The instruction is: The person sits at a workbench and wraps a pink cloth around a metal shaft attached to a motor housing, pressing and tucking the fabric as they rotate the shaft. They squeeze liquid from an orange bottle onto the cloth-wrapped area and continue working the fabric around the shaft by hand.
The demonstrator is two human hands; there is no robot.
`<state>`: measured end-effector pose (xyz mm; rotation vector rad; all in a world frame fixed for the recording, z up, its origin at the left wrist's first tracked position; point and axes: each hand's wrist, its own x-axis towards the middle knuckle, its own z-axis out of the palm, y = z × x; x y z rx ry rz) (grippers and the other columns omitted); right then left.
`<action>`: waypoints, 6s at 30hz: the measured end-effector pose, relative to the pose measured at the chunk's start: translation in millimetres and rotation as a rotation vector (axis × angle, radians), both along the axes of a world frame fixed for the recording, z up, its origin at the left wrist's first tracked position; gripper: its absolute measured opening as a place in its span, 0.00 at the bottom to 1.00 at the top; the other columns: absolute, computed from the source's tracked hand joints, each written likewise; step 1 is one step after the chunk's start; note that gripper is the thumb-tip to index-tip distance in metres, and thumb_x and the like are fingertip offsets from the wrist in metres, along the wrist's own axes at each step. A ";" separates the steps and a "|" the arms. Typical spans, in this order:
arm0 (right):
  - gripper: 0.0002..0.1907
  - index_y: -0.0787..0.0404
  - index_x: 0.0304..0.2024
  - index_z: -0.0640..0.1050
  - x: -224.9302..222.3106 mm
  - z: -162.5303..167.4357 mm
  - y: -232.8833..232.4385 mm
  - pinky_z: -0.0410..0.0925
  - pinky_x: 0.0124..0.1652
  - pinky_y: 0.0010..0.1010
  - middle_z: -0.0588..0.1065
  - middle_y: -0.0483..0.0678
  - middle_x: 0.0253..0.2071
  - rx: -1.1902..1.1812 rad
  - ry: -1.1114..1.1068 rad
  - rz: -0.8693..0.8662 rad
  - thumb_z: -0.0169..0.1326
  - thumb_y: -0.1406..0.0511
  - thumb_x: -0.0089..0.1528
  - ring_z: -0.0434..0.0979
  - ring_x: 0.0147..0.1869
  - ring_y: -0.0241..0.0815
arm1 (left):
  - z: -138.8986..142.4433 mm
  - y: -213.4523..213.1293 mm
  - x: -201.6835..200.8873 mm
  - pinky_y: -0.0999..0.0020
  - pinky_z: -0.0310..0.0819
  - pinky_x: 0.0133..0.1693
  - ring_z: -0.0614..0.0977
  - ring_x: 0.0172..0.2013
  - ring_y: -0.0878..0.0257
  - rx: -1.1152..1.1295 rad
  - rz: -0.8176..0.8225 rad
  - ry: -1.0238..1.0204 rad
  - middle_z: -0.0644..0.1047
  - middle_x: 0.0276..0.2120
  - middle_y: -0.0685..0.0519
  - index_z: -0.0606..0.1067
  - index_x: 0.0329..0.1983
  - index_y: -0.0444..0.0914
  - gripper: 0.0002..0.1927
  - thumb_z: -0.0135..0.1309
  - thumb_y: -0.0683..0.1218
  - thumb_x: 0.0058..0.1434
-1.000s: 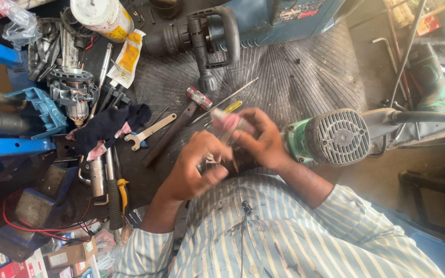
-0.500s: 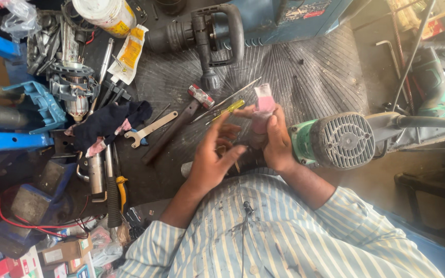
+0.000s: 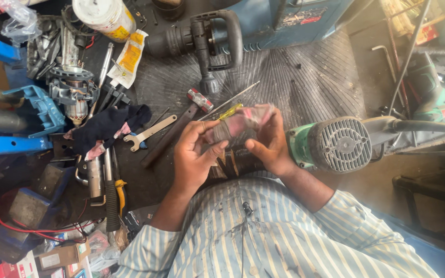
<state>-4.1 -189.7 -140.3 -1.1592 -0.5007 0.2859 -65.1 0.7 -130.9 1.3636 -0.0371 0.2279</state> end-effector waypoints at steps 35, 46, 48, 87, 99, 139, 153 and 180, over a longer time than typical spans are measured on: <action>0.30 0.62 0.58 0.71 -9.9 -17.8 7.6 0.69 0.61 0.36 0.72 0.53 0.56 -0.556 -0.430 -0.104 0.68 0.71 0.56 0.75 0.63 0.49 | -2.7 14.9 -19.1 0.69 0.80 0.41 0.85 0.41 0.61 0.635 0.312 -0.188 0.81 0.41 0.50 0.78 0.43 0.34 0.10 0.66 0.34 0.60; 0.34 0.59 0.66 0.68 -7.6 4.3 8.8 0.75 0.43 0.33 0.74 0.50 0.58 -0.761 -0.398 0.181 0.65 0.62 0.59 0.81 0.46 0.44 | -5.5 36.7 -13.6 0.56 0.73 0.38 0.78 0.38 0.52 1.013 0.149 -0.381 0.72 0.35 0.48 0.66 0.42 0.35 0.09 0.53 0.42 0.65; 0.33 0.58 0.65 0.70 -10.3 8.2 10.9 0.73 0.40 0.38 0.74 0.50 0.47 -0.868 -0.566 0.144 0.65 0.61 0.59 0.80 0.41 0.47 | -6.9 40.4 -10.4 0.56 0.73 0.38 0.77 0.37 0.52 1.087 0.219 -0.395 0.71 0.35 0.47 0.66 0.40 0.36 0.07 0.51 0.42 0.66; 0.33 0.62 0.67 0.67 -9.3 5.2 22.8 0.70 0.35 0.44 0.77 0.48 0.31 -1.010 -0.561 -0.006 0.61 0.58 0.62 0.79 0.34 0.49 | 8.2 18.5 1.0 0.57 0.73 0.34 0.79 0.35 0.50 1.185 0.238 -0.130 0.72 0.34 0.48 0.69 0.39 0.37 0.08 0.58 0.40 0.62; 0.36 0.61 0.67 0.68 -8.1 -1.3 21.8 0.71 0.37 0.41 0.78 0.47 0.33 -1.002 -0.512 -0.056 0.62 0.59 0.59 0.80 0.32 0.46 | 17.4 10.7 -7.5 0.62 0.78 0.40 0.83 0.39 0.54 0.897 0.222 -0.111 0.80 0.39 0.49 0.78 0.43 0.36 0.10 0.65 0.41 0.60; 0.32 0.64 0.66 0.69 -29.7 -6.0 27.7 0.70 0.40 0.41 0.75 0.48 0.40 -1.061 -0.805 -0.186 0.61 0.61 0.61 0.78 0.42 0.49 | -5.3 11.2 -19.1 0.60 0.76 0.35 0.83 0.34 0.51 0.820 0.171 0.038 0.79 0.34 0.48 0.78 0.37 0.35 0.05 0.62 0.40 0.60; 0.34 0.62 0.67 0.69 -35.2 0.5 35.0 0.68 0.42 0.42 0.77 0.48 0.41 -1.027 -0.720 -0.116 0.62 0.58 0.61 0.77 0.39 0.50 | -15.2 37.6 -37.7 0.66 0.75 0.40 0.81 0.37 0.60 0.595 0.060 -0.048 0.78 0.36 0.50 0.76 0.39 0.33 0.05 0.61 0.40 0.67; 0.34 0.65 0.67 0.68 -50.1 8.7 64.5 0.71 0.45 0.43 0.77 0.53 0.44 -1.081 -0.729 -0.297 0.63 0.62 0.61 0.79 0.46 0.54 | 1.8 54.5 -12.5 0.65 0.78 0.35 0.82 0.32 0.59 0.633 -0.058 0.019 0.76 0.33 0.51 0.73 0.37 0.36 0.07 0.61 0.39 0.61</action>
